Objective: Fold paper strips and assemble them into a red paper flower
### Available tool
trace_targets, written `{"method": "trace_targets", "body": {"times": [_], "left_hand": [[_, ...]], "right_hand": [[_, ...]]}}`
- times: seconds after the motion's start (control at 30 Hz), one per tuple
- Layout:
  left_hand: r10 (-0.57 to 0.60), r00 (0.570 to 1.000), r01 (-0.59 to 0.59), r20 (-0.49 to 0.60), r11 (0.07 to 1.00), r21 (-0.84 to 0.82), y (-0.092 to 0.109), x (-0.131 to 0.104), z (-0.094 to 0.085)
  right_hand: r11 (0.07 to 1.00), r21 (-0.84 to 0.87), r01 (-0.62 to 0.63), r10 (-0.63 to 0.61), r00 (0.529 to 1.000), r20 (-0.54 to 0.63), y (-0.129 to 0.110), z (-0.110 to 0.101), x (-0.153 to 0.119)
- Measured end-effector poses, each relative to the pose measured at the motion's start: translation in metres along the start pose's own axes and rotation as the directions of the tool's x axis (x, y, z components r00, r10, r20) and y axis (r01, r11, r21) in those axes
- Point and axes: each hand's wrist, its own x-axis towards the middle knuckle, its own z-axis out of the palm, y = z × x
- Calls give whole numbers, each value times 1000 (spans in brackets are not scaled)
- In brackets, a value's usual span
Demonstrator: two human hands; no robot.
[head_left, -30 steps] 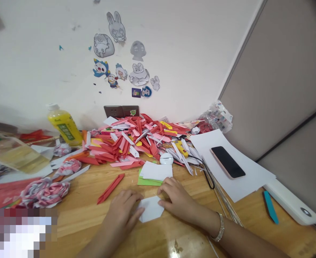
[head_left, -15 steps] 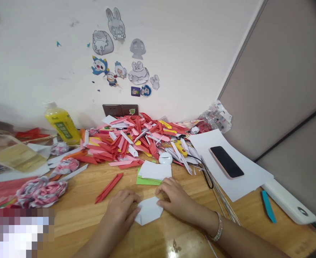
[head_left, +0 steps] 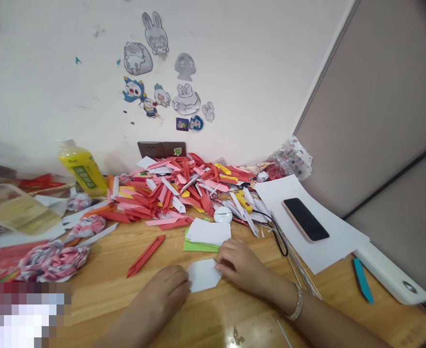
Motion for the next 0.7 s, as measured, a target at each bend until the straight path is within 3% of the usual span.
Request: {"method": "trace_targets", "body": {"times": [0.13, 0.23, 0.37, 0.5, 0.7], "left_hand": [[-168, 980, 175, 106, 983, -63, 2, 0, 1], [-263, 955, 274, 139, 960, -62, 4, 1, 1], [-151, 975, 147, 161, 989, 36, 3, 2, 3], [5, 997, -15, 81, 991, 133, -1, 1, 4], [-13, 999, 4, 49, 981, 194, 5, 2, 3]], "right_hand": [[975, -74, 209, -198, 970, 138, 2, -8, -1], [941, -163, 295, -262, 945, 196, 5, -7, -1], [842, -331, 426, -374, 903, 213, 9, -2, -1], [801, -401, 444, -414, 895, 165, 9, 1, -1], [863, -326, 386, -373, 922, 105, 5, 2, -2]]}}
